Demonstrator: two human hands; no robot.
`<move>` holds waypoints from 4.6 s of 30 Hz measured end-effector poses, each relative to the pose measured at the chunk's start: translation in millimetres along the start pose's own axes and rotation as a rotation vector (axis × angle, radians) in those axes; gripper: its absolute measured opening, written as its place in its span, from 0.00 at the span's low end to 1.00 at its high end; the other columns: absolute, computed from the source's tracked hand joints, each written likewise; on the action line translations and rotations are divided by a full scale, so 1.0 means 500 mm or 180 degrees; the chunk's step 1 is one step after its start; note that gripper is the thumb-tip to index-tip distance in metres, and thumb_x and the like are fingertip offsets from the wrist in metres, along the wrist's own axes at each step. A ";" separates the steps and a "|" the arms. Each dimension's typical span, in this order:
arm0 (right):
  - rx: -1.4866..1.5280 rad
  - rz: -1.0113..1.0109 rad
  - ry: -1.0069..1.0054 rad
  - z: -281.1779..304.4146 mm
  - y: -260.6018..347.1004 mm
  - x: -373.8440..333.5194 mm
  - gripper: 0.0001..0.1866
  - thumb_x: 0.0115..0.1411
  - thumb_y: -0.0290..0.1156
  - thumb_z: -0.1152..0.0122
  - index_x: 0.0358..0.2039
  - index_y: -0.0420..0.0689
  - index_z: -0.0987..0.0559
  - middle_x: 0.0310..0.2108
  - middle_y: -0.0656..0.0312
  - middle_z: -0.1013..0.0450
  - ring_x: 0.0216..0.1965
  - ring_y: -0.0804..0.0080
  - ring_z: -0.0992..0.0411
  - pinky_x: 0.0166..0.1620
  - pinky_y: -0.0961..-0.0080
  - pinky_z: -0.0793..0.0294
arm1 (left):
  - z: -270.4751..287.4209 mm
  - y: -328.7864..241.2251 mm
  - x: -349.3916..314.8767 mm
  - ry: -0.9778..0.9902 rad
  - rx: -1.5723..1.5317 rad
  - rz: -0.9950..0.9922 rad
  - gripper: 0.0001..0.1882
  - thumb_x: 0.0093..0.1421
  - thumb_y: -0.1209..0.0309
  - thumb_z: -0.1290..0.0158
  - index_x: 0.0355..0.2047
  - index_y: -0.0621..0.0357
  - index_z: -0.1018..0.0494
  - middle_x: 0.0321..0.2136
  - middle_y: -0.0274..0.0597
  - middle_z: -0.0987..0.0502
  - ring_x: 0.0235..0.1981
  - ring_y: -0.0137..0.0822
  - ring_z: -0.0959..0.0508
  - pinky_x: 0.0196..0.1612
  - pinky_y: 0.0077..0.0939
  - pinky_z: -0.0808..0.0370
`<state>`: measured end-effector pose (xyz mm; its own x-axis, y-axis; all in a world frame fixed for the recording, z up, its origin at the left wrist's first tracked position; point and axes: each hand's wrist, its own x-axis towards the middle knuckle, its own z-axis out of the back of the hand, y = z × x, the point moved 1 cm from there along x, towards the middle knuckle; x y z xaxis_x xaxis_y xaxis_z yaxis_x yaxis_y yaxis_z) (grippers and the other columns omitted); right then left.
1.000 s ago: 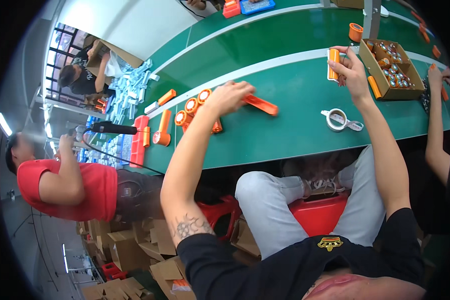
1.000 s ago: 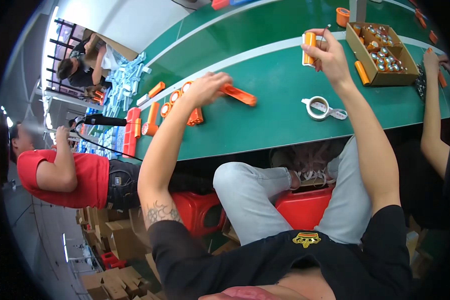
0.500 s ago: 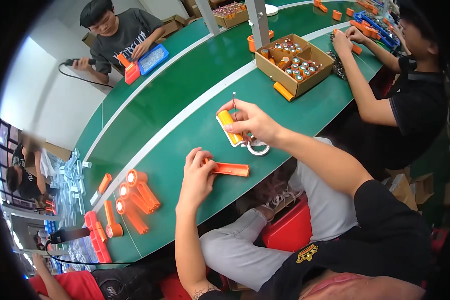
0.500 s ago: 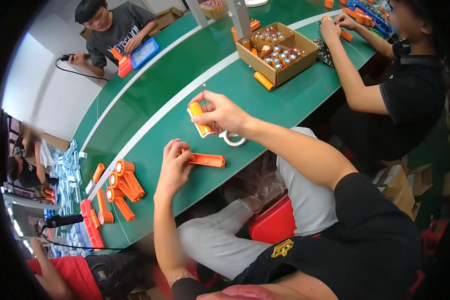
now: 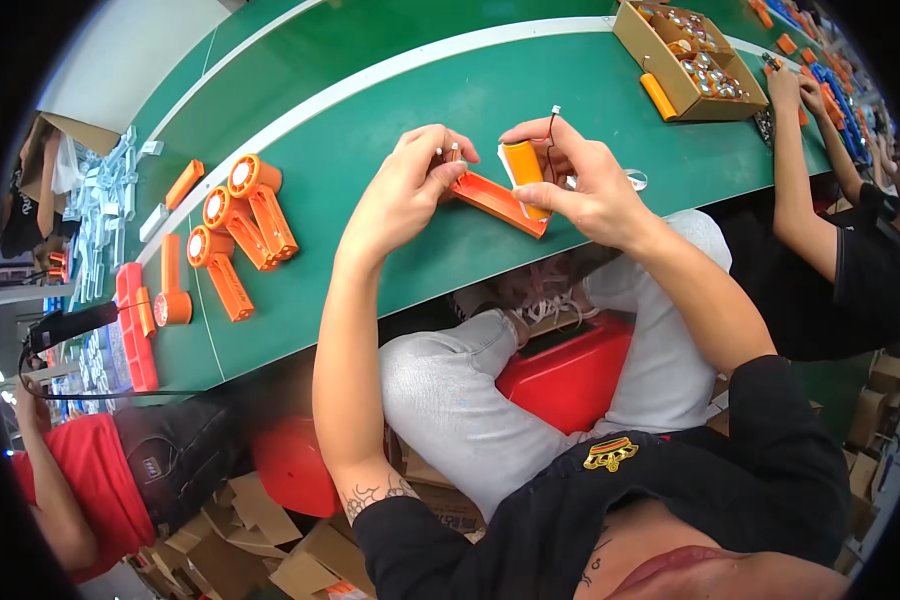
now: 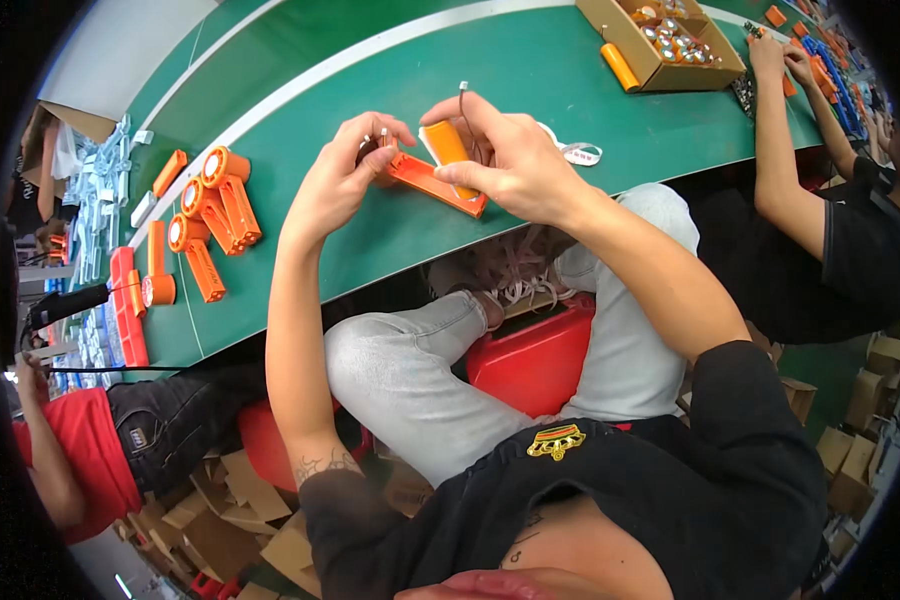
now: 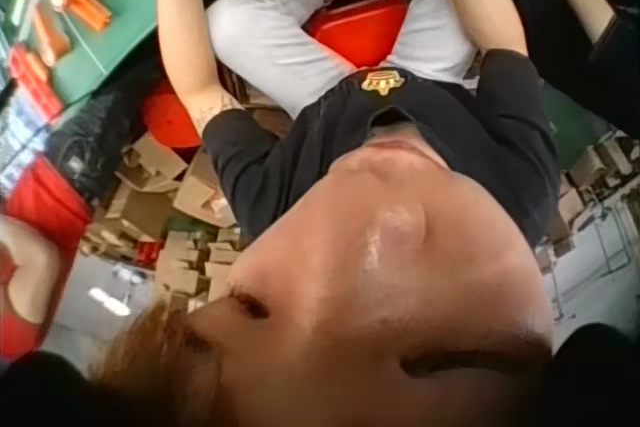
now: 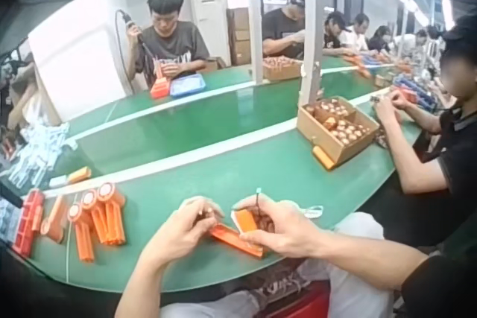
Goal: The person applies tape to battery packs, fits the batteries into plastic housings, handles cardboard inserts, and works on a harness at an assembly line.
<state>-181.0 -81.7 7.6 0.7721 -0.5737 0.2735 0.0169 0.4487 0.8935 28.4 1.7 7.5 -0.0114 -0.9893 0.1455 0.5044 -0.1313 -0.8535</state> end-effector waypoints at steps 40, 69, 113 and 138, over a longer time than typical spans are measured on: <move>-0.0636 0.0791 -0.0887 0.021 0.017 0.008 0.08 0.61 0.35 0.43 0.33 0.45 0.25 0.26 0.54 0.24 0.27 0.51 0.24 0.31 0.57 0.24 | 0.114 -0.027 0.276 -0.0213 0.0972 -0.0925 0.11 0.48 0.87 0.43 0.32 0.63 0.21 0.42 0.39 0.24 0.38 0.33 0.22 0.31 0.23 0.24; 0.0101 0.0754 -0.0387 0.058 0.045 0.030 0.06 0.59 0.25 0.43 0.28 0.38 0.20 0.19 0.54 0.27 0.18 0.66 0.29 0.25 0.73 0.32 | 0.154 0.114 -0.053 -0.1685 0.2408 0.2356 0.32 0.60 0.55 0.45 0.58 0.61 0.39 0.49 0.75 0.36 0.53 0.68 0.34 0.57 0.54 0.33; -0.0595 -0.0367 0.1193 0.210 -0.059 -0.050 0.13 0.59 0.39 0.38 0.33 0.42 0.16 0.29 0.55 0.22 0.33 0.59 0.24 0.39 0.66 0.26 | -0.096 -0.010 0.131 -0.0621 0.2063 -0.1520 0.07 0.52 0.76 0.39 0.31 0.58 0.26 0.38 0.39 0.26 0.30 0.40 0.23 0.34 0.33 0.24; 0.1534 -0.1360 -0.1192 0.261 -0.119 0.007 0.30 0.62 0.33 0.46 0.64 0.42 0.37 0.34 0.55 0.26 0.28 0.69 0.21 0.25 0.78 0.23 | -0.136 -0.122 0.036 -0.0766 0.2181 -0.1971 0.14 0.44 0.78 0.37 0.32 0.56 0.26 0.36 0.39 0.26 0.44 0.46 0.25 0.44 0.36 0.24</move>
<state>-262.1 -199.8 2.1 0.4912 -0.8645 -0.1066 -0.0799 -0.1666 0.9828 -61.0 -12.7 28.2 -0.3065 -0.7069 0.6374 0.8653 -0.4859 -0.1228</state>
